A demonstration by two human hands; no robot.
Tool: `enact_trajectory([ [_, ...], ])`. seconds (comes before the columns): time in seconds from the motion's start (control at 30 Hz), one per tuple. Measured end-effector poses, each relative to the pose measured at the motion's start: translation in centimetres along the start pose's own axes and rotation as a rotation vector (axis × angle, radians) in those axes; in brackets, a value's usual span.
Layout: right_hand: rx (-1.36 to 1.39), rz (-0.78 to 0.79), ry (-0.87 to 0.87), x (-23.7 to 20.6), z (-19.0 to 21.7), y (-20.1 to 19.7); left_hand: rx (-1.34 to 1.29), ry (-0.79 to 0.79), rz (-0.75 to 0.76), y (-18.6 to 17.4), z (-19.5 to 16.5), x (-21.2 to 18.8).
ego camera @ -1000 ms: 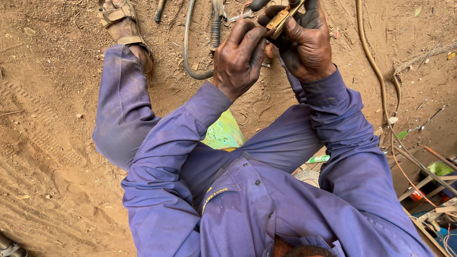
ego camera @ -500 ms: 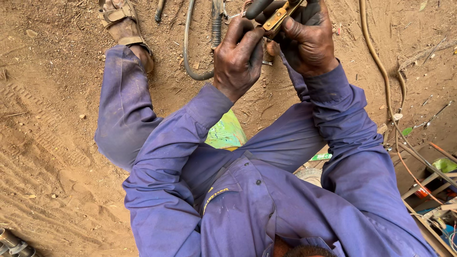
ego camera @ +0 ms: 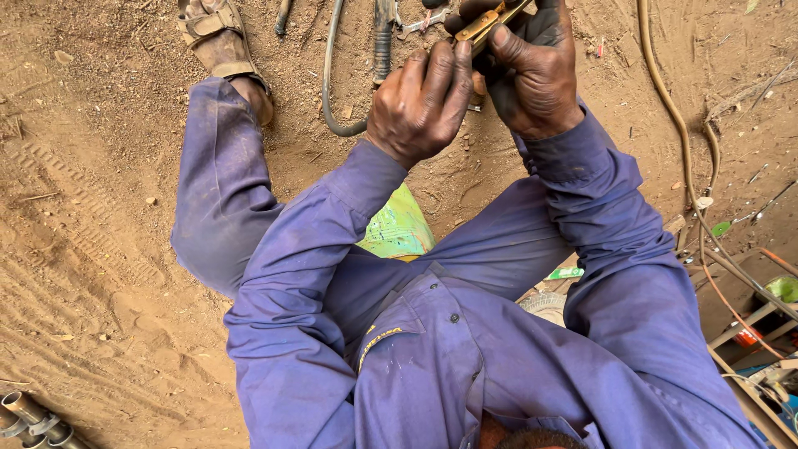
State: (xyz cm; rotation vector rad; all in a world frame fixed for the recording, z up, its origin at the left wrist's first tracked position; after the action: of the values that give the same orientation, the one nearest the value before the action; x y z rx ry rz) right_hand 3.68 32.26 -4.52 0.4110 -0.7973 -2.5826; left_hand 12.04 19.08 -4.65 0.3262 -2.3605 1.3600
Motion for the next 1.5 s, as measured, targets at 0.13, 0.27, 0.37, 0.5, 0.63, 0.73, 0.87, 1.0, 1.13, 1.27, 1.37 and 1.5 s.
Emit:
enact_trajectory([
  [0.13, -0.007, -0.054, 0.056, -0.6, 0.1, -0.6, -0.223, -0.134, 0.063, 0.1, 0.9, 0.4],
  [0.27, -0.021, -0.109, 0.138, -1.1, 0.5, -1.5, -0.326, -0.138, 0.097, -0.1, 1.3, 0.6],
  [0.37, 0.071, -0.106, 0.207, -1.3, 0.4, -2.0, -0.345, -0.076, 0.095, -0.4, 1.3, 0.7],
  [0.5, 0.081, -0.106, 0.201, -1.3, 0.0, -2.4, -0.26, -0.011, 0.125, -0.3, 0.9, 0.8],
  [0.63, -0.031, -0.091, 0.106, -1.3, 0.4, -1.8, -0.486, -0.246, 0.162, -0.1, 1.3, 1.3],
  [0.73, -0.102, -0.067, -0.05, -1.3, 1.2, -0.6, -0.555, -0.249, 0.043, -0.7, 1.3, 1.9],
  [0.87, -0.151, -0.033, -0.108, -0.8, 1.5, 0.4, -0.541, -0.253, 0.047, -1.5, 1.5, 2.0],
  [1.0, -0.097, -0.072, -0.025, -0.6, 1.1, 0.2, -0.603, -0.281, 0.075, -1.5, 1.5, 2.0],
  [1.13, -0.1, -0.126, -0.011, -1.2, 0.5, -0.6, -0.591, -0.32, 0.072, -1.4, 1.2, 1.9],
  [1.27, -0.09, -0.137, -0.014, -1.7, -0.5, -1.6, -0.52, -0.32, 0.101, -1.4, 0.8, 2.0],
  [1.37, -0.118, -0.219, 0.024, -2.0, -1.1, -2.7, -0.475, -0.312, 0.113, -1.4, 0.5, 2.2],
  [1.5, -0.113, -0.131, -0.043, -2.0, -1.2, -2.3, -0.435, -0.302, 0.108, -1.5, 0.3, 2.1],
])
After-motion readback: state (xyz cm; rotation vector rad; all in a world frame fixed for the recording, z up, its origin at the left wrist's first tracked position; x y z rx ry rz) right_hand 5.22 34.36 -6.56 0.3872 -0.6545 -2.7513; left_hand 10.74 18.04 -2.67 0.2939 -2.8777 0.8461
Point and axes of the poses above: each hand's wrist, its own x-axis towards the middle knuckle, its own y-axis out of the palm, z = x × y, the point moved 5 cm from there along x, towards the middle knuckle, and after that the axes turned 12 degrees about -y, right-handed, at the moved point
